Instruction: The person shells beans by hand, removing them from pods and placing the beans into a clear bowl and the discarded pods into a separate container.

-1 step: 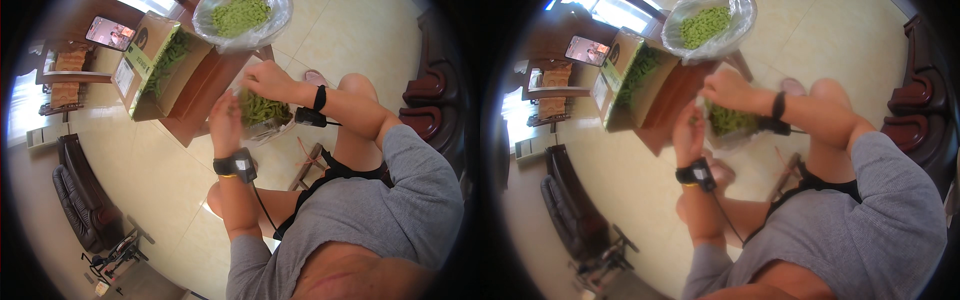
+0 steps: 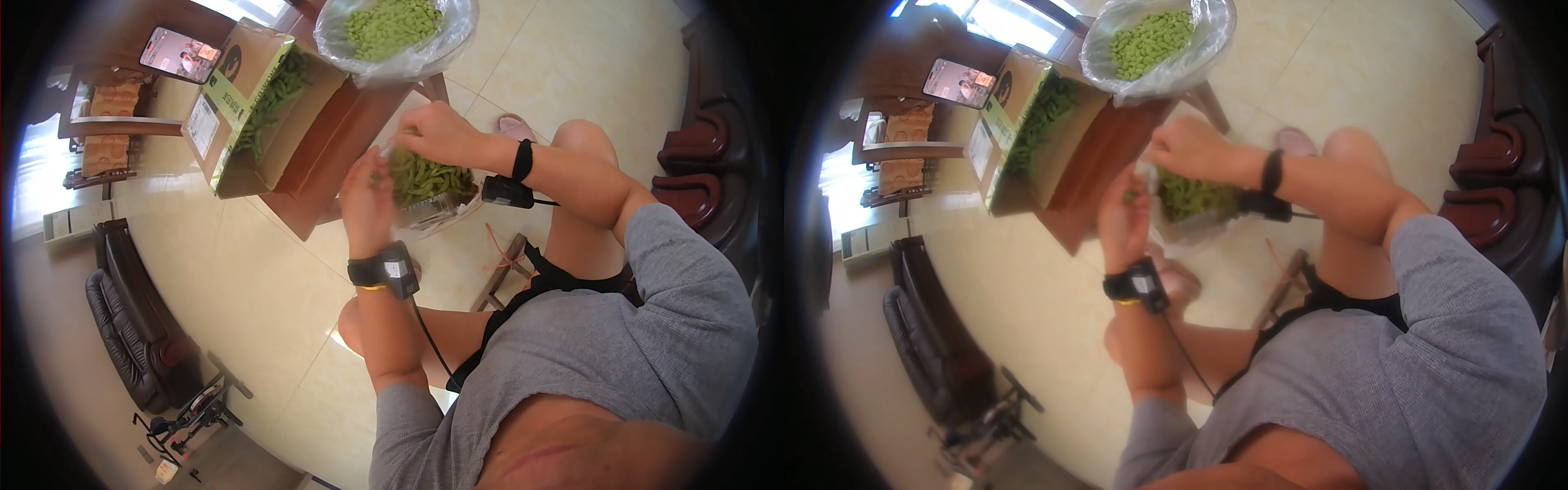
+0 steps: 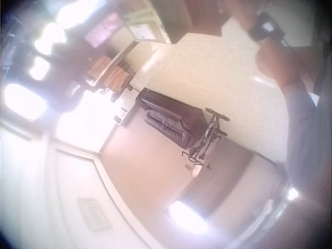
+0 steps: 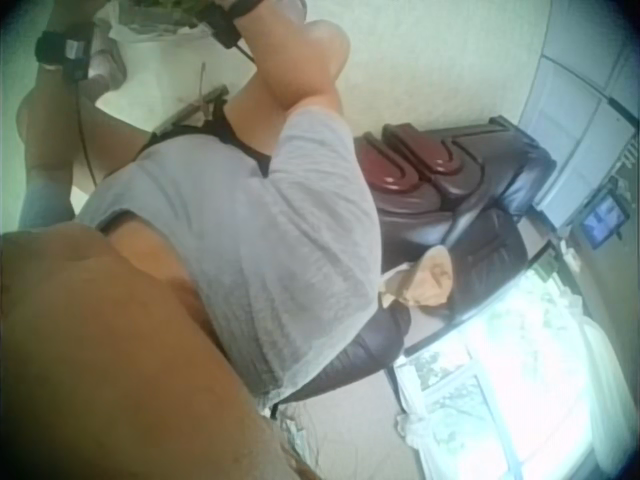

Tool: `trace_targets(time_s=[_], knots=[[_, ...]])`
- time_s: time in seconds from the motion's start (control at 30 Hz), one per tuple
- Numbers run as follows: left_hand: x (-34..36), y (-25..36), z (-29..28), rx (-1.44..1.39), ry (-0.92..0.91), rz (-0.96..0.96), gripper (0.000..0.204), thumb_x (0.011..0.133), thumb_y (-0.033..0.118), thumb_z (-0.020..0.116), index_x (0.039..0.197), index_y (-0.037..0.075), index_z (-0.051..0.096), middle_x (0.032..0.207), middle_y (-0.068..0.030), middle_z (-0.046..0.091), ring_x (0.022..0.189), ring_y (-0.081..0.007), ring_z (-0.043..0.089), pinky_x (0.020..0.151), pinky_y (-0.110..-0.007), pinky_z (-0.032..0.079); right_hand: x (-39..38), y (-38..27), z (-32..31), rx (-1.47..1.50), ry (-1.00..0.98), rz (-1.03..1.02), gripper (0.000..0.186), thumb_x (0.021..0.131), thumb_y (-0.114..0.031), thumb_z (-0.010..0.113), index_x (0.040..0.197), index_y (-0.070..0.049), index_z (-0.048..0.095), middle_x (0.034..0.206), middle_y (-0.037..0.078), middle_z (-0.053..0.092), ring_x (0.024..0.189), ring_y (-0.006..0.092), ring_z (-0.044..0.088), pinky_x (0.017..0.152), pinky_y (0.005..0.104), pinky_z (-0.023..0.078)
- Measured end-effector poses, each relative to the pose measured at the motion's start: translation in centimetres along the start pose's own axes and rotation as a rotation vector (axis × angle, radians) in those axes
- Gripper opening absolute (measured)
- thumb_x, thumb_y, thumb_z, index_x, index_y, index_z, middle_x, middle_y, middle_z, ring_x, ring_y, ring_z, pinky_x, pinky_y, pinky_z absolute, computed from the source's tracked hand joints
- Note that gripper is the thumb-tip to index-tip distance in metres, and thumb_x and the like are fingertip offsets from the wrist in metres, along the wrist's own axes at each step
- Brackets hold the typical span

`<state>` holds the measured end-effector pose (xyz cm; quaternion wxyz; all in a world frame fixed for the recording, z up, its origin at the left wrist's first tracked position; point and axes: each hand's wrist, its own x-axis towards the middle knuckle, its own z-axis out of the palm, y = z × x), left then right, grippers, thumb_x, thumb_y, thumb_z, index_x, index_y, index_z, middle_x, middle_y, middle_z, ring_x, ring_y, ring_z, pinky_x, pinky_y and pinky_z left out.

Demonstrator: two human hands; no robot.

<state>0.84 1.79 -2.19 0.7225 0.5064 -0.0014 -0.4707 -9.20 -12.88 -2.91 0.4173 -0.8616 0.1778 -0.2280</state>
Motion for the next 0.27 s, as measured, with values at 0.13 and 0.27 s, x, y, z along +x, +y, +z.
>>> trace_targets(time_s=[0.13,0.27], knots=[[0.2,0.0,-0.6,-0.073,-0.019,0.000,0.019,0.090,0.018,0.057,0.096,0.000,0.060,0.088,-0.0040,0.060,0.081,-0.0113,0.052,0.068,-0.022,0.042,0.2,0.5,0.0,0.065,-0.180,0.204,0.032,0.086,-0.029,0.059,0.075,0.000,0.061,0.064,0.013,0.058,0.059,0.0239,0.058,0.056,0.0334,0.044],[0.3,-0.1,-1.0,-0.078,-0.066,-0.062,0.019,0.090,0.020,0.058,0.095,0.002,0.060,0.089,-0.0046,0.060,0.082,-0.0126,0.053,0.071,-0.024,0.043,0.4,1.7,0.6,1.026,-0.253,0.682,0.029,0.089,-0.035,0.056,0.098,-0.008,0.062,0.084,0.006,0.064,0.075,0.0215,0.062,0.065,0.0305,0.046]])
